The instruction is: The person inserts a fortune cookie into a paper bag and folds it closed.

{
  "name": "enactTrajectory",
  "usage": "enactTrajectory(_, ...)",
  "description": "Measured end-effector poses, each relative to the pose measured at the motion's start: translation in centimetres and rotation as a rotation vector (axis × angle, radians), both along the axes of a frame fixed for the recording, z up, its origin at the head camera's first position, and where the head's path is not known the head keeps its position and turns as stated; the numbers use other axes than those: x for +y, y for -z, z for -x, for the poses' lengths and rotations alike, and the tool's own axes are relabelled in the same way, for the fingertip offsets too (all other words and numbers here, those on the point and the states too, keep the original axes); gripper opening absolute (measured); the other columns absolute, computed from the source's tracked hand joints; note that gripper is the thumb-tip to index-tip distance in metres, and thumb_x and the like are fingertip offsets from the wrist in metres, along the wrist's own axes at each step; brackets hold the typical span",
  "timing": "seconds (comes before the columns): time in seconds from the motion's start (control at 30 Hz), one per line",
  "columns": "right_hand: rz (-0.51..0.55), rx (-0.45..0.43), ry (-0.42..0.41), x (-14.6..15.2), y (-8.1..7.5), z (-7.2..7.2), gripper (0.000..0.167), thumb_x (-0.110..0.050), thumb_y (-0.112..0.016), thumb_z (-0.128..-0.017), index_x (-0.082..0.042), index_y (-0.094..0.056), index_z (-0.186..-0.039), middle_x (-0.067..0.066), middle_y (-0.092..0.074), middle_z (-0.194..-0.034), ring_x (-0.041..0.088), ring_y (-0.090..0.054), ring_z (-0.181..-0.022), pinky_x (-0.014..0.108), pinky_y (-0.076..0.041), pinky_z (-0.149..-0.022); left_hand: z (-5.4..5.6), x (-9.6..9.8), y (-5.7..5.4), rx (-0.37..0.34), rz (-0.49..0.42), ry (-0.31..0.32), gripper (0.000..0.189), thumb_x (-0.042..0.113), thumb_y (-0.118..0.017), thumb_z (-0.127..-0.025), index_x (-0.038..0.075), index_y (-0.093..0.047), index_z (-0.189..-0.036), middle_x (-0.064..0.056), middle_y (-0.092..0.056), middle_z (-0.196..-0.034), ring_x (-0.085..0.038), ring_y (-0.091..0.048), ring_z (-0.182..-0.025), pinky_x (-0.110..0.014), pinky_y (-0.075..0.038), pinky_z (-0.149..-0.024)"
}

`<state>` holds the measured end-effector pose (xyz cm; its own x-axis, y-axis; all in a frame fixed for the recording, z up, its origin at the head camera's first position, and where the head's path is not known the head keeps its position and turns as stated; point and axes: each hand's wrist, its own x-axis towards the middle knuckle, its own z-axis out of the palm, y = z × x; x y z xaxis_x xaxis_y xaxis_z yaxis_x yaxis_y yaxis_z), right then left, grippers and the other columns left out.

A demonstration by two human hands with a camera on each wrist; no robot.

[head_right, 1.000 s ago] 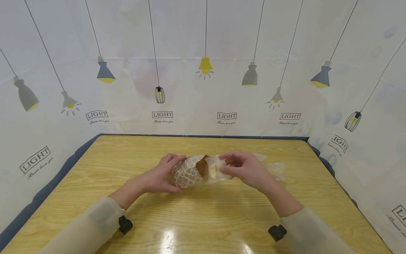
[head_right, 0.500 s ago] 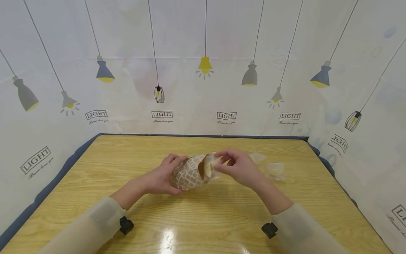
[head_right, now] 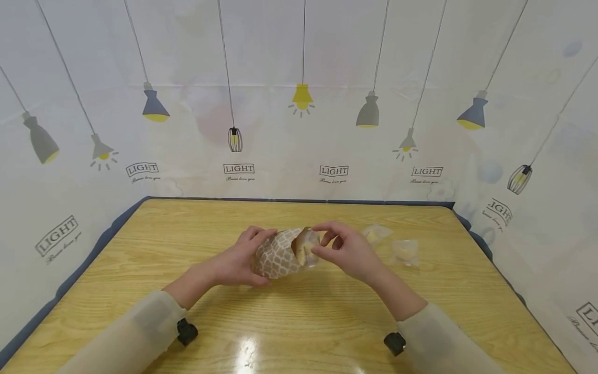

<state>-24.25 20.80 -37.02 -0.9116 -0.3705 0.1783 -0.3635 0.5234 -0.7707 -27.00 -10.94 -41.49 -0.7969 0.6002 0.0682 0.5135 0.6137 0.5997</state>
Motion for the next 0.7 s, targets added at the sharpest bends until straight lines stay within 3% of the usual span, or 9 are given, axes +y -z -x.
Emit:
enactTrajectory(0.3, 0.029, -0.022, -0.009, 0.7, 0.6, 0.0, 0.035, -0.022, -0.08, -0.102, -0.015, -0.075, -0.136, 0.008, -0.066, -0.104, 0.01, -0.049, -0.066, 0.026, -0.045, -0.056, 0.0, -0.1, 0.0, -0.01, -0.004, -0.004, 0.116, 0.022, -0.099, -0.079, 0.015, -0.03, -0.172, -0.02, -0.036, -0.157, -0.037, -0.04, -0.145, -0.061, -0.045, -0.124)
enactTrajectory(0.7, -0.036, -0.015, -0.016, -0.7, 1.0, 0.3, 0.037, -0.027, -0.082, -0.1, -0.014, -0.077, -0.134, 0.006, -0.06, -0.099, 0.011, -0.05, -0.069, 0.025, -0.045, -0.054, 0.0, 0.1, 0.0, -0.006, -0.023, 0.01, 0.114, 0.023, -0.099, -0.08, 0.013, -0.031, -0.171, -0.02, -0.037, -0.156, -0.037, -0.042, -0.144, -0.062, -0.046, -0.122)
